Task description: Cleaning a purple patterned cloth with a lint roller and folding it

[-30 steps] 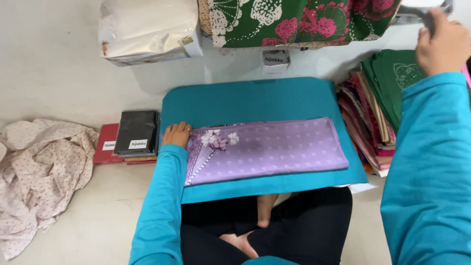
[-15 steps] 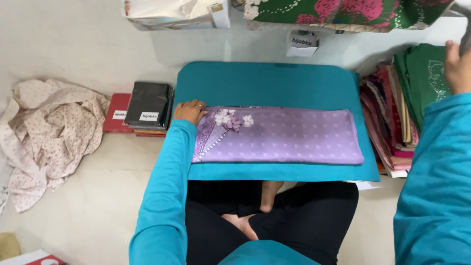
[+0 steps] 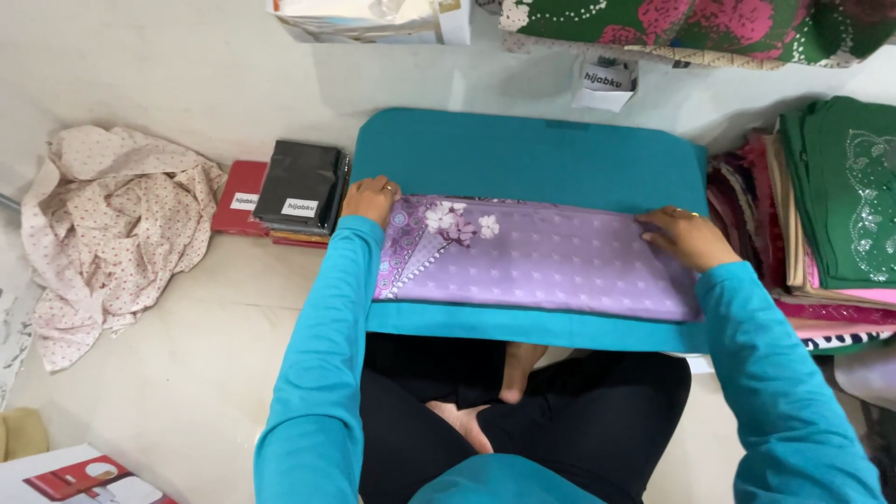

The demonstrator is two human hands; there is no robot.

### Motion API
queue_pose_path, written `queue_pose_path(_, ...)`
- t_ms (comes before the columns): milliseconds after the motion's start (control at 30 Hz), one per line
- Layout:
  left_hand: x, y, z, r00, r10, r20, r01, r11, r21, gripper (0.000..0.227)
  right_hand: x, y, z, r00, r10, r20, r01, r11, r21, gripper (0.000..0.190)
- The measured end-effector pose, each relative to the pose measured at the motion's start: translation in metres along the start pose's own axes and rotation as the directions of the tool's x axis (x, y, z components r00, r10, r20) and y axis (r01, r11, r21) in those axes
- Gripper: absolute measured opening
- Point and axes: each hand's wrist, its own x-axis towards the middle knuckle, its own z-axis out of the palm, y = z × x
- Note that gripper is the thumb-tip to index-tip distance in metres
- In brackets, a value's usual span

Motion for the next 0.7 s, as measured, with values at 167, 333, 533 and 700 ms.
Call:
queue_pose_path(167,-0.002,-0.008,-0.016,0.924,-0.128,0.36,0.113,0.992,0.063,0.043,0.004,0.028,0.013,0.994,0.102,-0.033,-0.096,0.985,0.144,0.031)
queue_pose_path(333,0.001,-0.037,-0.027,0.86,-0.162,0.484,0.112,0.985,0.129,0.032,0.009,0.032,-0.001,0.973,0.224,0.06,-0.232,0.937,0.263,0.024)
queue_pose_path(533,0.004,-0.045,-0.065,0.86,-0.22,0.461,0.28,0.958,-0.065,0.018,0.005,0.035,-0.016,0.903,0.391,0.178,-0.429,0.841,0.329,0.036)
queue_pose_path(700,0.006,-0.058,-0.087,0.906,-0.189,0.378,0.361,0.812,-0.458,0.021,-0.009,0.036,-0.047,0.895,0.386,0.222,-0.444,0.811,0.382,0.028)
